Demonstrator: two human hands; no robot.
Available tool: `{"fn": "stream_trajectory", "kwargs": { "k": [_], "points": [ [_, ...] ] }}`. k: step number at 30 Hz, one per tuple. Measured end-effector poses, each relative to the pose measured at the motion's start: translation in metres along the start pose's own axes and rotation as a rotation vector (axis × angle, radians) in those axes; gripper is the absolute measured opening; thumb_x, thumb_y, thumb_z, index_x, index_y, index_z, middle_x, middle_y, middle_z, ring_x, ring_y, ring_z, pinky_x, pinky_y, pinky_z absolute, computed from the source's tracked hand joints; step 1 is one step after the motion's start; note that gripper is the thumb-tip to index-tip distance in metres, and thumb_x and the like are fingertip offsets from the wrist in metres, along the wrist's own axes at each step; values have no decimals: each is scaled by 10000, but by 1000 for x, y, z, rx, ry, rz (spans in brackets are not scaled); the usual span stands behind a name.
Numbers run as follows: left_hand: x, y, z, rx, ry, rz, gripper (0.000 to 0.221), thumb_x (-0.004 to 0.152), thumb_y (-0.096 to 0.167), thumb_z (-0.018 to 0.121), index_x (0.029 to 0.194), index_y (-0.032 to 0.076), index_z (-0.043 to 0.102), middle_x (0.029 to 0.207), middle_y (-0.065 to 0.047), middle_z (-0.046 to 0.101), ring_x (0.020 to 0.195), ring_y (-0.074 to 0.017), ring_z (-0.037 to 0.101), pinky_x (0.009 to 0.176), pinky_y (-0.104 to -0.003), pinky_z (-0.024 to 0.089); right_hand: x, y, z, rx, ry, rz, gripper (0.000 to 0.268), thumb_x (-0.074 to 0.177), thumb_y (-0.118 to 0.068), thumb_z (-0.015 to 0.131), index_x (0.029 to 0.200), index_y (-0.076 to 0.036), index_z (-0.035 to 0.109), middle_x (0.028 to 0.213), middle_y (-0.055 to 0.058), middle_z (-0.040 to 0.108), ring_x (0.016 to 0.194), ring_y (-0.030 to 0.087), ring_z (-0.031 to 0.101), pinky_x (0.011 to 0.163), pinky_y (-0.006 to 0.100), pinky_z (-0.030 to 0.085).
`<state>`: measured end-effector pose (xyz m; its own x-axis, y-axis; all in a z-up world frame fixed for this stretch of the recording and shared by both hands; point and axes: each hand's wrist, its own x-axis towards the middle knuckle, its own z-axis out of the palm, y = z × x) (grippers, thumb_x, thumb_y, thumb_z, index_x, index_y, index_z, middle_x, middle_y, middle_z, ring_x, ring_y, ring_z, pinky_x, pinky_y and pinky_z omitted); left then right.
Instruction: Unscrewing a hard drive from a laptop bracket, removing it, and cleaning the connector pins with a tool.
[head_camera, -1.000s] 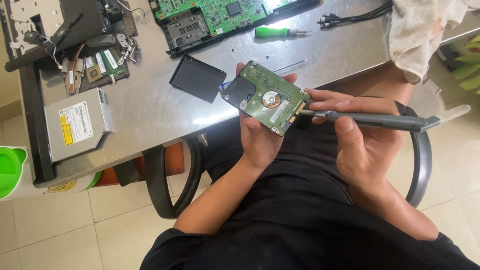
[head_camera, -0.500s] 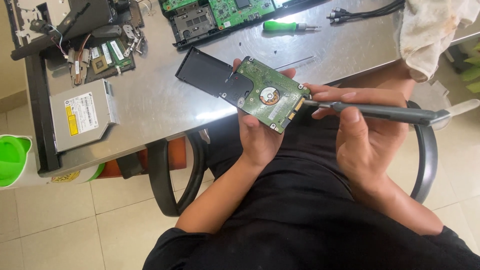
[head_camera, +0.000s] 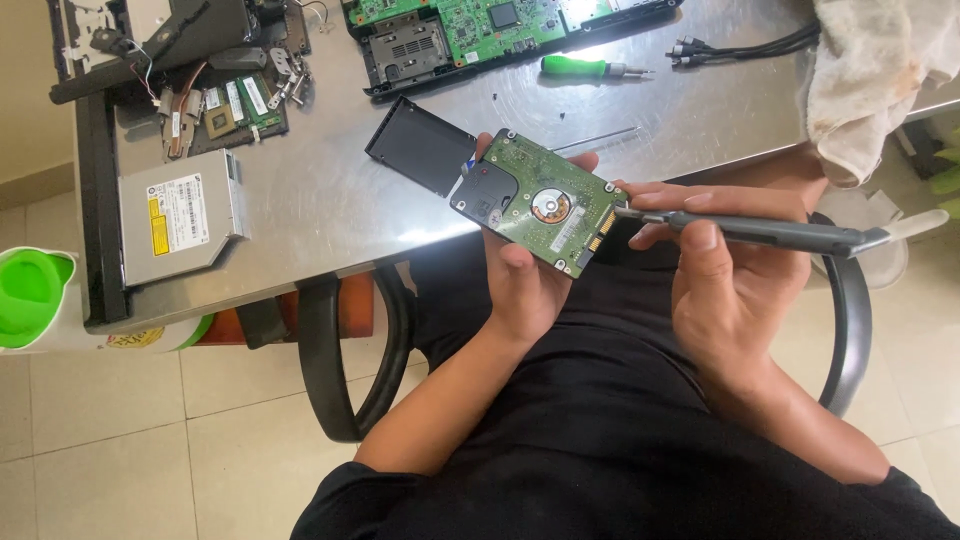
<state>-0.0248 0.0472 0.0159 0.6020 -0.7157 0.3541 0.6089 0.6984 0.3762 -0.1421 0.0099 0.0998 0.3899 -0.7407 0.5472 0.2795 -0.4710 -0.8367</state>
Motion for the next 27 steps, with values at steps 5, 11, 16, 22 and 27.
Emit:
{"fn": "stream_trajectory", "kwargs": {
  "k": [5,11,16,22,27],
  "points": [
    [-1,3,-1,66,9,78,1135,897,557,775,1724,207,80,1483,-186,534,1409,-386,546,1153,-545,499,0,1,-1,24,-60,36,245,1102,-235,512,1149,0,461,1024,300,685,1211,477,738,772,324,602],
    [-9,5,3,64,36,157,1075,906,555,756,1708,211,128,1461,-207,540,1403,-385,540,1159,-570,499,8,2,1,147,-76,51,300,1107,-348,539,1198,-77,449,1072,241,669,1077,416,772,708,297,631],
    [-20,5,-1,-109,114,-19,934,941,555,634,1708,315,158,1527,-300,487,1346,-369,571,1109,-430,520,3,6,-6,76,-222,17,238,1090,-267,528,1162,-45,481,1062,258,720,1266,408,705,798,314,615],
    [-22,8,10,-100,182,-26,839,958,591,576,1665,281,249,1484,-304,508,1353,-391,547,1158,-492,488,7,13,-11,225,-140,79,307,1108,-337,525,1215,-69,419,1098,302,671,1091,423,757,744,315,623],
    [-19,3,10,-131,207,-81,781,1029,629,494,1523,24,473,1468,-271,557,1314,-385,589,1173,-465,491,10,13,-11,215,-135,38,263,1105,-288,536,1179,-48,459,1100,280,680,1098,389,746,778,332,628]
  ]
}}
